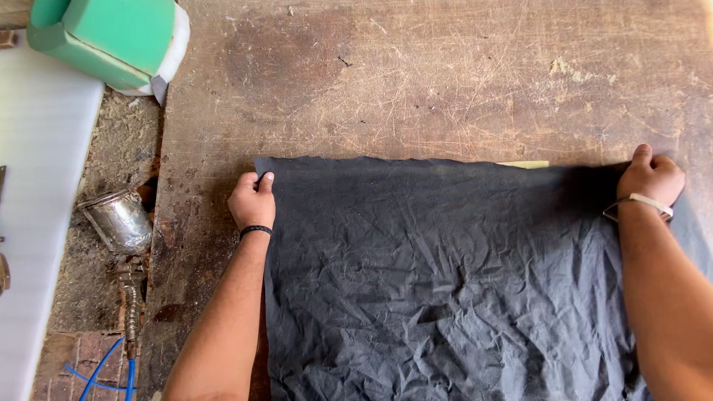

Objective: The person smooths a dark sheet of fabric on a workbench, sprays adhesive onto a yellow foam sheet, and places the fabric over the foam. They then use shears to trim the fabric edges around the foam, leaving a covered piece.

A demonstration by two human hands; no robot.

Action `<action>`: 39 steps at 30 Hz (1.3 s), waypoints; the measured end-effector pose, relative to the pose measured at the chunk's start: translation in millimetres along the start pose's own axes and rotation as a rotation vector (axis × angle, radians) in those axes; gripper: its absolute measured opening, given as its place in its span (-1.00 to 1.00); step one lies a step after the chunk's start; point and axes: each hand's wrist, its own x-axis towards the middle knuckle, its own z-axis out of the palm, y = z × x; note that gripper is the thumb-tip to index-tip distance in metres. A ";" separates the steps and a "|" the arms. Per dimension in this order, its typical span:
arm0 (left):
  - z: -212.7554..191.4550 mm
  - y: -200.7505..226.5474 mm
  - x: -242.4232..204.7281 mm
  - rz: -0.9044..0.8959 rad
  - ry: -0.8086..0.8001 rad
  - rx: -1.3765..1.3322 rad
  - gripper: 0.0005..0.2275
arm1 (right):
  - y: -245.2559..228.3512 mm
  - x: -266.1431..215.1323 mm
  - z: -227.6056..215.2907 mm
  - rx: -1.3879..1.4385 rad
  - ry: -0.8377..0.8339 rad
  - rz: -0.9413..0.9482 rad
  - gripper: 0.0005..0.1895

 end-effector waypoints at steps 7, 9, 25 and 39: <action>-5.4 4.8 -3.4 0.052 0.022 -0.012 -0.73 | -215.6 -211.9 -88.5 0.452 -0.157 -0.790 -0.70; -7.8 6.9 -4.2 0.086 0.013 0.039 -0.74 | -285.1 -284.6 -112.4 0.161 -0.719 -0.841 -0.37; -32.2 11.9 -21.2 0.047 -0.047 -0.005 -0.69 | -177.2 -139.6 -45.7 -0.207 -0.636 -0.430 -0.16; -118.0 5.4 -135.7 -0.086 -0.074 0.163 -0.72 | -180.4 -140.6 -46.4 -0.176 -0.710 -0.586 -0.21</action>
